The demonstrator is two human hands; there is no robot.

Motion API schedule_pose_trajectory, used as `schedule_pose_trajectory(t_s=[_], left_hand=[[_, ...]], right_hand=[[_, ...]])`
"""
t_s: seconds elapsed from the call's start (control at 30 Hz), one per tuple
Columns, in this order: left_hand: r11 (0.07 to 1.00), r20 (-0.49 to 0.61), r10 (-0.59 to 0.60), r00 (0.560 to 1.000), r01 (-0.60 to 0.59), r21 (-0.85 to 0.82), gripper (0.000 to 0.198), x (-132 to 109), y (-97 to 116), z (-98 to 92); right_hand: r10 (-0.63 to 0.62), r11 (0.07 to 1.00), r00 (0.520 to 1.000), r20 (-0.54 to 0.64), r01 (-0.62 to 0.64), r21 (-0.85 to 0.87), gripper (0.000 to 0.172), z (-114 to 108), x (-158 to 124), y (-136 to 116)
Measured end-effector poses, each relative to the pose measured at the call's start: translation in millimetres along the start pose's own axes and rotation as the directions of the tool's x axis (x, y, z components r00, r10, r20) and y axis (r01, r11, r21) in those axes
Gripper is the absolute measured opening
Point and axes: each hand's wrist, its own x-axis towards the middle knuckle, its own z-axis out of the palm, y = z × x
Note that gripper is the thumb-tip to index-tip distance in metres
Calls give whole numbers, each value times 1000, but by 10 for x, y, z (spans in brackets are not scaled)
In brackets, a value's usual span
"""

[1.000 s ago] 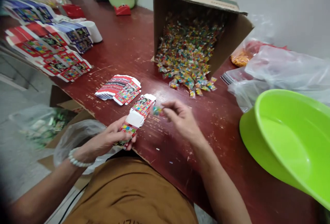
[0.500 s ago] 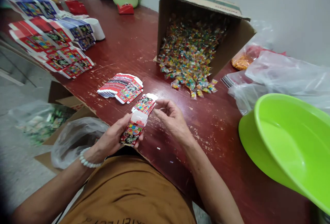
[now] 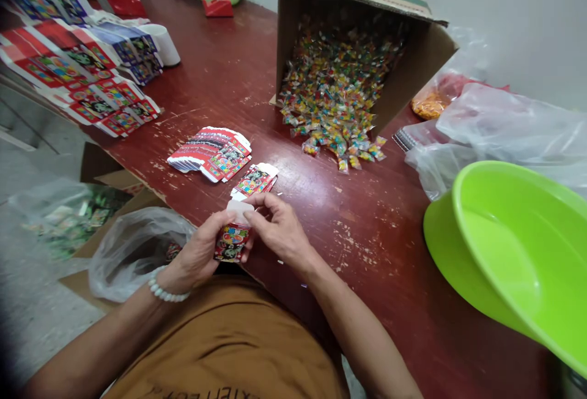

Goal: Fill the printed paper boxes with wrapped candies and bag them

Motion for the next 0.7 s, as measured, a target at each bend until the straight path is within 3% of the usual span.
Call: schedule_pose_trajectory(t_s=[0.07, 0.13, 0.27, 0.47, 0.57, 0.63, 0.7], left_hand=[[995, 20, -73, 997, 74, -65, 36, 1, 15, -7], [990, 28, -96, 995, 98, -101, 36, 1, 24, -8], [996, 8, -43, 999, 43, -81, 37, 4, 0, 17], [999, 79, 46, 996, -48, 25, 49, -13, -33, 41], [999, 77, 33, 997, -32, -16, 45, -16, -37, 10], [997, 89, -14, 996, 20, -75, 42, -17, -26, -7], [986, 130, -78, 988, 96, -138, 45, -18, -2, -9]], right_hand=[[68, 975, 997, 20, -71, 211, 28, -55, 23, 50], [102, 949, 994, 30, -106, 296, 34, -101, 36, 81], [152, 953, 981, 125, -179, 243, 42, -124, 48, 43], [219, 909, 962, 163, -262, 325, 29, -61, 71, 17], [138, 934, 985, 103, -165, 317, 24, -25, 43, 78], [-13, 981, 1000, 25, 8, 193, 20, -26, 12, 95], [-234, 972, 972, -8, 234, -21, 14, -56, -17, 81]])
